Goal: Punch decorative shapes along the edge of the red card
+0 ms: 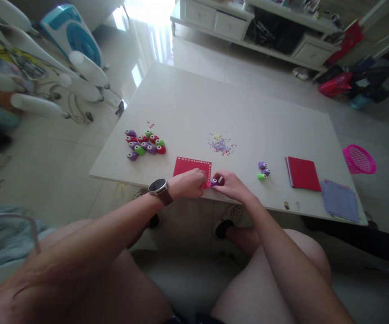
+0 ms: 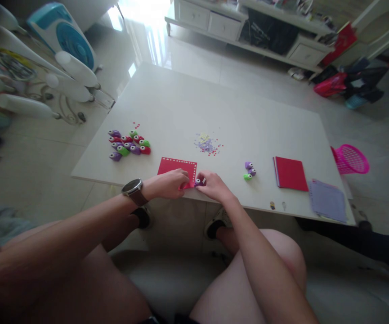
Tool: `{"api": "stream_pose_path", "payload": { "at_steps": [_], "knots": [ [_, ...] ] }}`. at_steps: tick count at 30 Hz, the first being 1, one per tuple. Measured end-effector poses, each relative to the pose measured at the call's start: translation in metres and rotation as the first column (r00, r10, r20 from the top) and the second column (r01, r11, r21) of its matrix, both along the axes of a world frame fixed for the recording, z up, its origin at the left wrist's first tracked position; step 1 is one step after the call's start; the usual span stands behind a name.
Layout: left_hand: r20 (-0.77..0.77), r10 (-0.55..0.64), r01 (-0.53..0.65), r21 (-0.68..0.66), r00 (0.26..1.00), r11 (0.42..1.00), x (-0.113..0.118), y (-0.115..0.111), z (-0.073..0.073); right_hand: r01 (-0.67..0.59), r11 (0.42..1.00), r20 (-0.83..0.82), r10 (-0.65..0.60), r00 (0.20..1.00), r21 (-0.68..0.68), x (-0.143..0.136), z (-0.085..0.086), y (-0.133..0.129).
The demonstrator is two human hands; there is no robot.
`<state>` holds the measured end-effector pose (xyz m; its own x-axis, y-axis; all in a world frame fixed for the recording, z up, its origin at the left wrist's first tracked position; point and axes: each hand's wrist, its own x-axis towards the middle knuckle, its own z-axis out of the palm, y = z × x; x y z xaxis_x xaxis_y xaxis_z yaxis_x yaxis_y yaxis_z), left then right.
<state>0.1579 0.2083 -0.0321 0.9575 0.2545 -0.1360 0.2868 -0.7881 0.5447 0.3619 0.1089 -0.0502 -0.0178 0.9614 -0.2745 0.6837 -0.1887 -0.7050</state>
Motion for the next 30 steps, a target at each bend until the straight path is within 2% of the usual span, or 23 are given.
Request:
{"api": "stream_pose_path", "payload": {
  "at_steps": [19, 30],
  "knots": [
    [0.004, 0.008, -0.008, -0.009, 1.000, 1.000, 0.0004, 0.0003, -0.0010, -0.014, 1.000, -0.002, 0.014, 1.000, 0.003, 0.0008, -0.0027, 0.0000],
    [-0.007, 0.004, -0.004, 0.005, 1.000, 1.000, 0.0004, -0.0005, 0.0000, -0.002, 1.000, -0.007, 0.002, 1.000, -0.002, -0.0005, 0.0012, -0.0008]
  ]
}}
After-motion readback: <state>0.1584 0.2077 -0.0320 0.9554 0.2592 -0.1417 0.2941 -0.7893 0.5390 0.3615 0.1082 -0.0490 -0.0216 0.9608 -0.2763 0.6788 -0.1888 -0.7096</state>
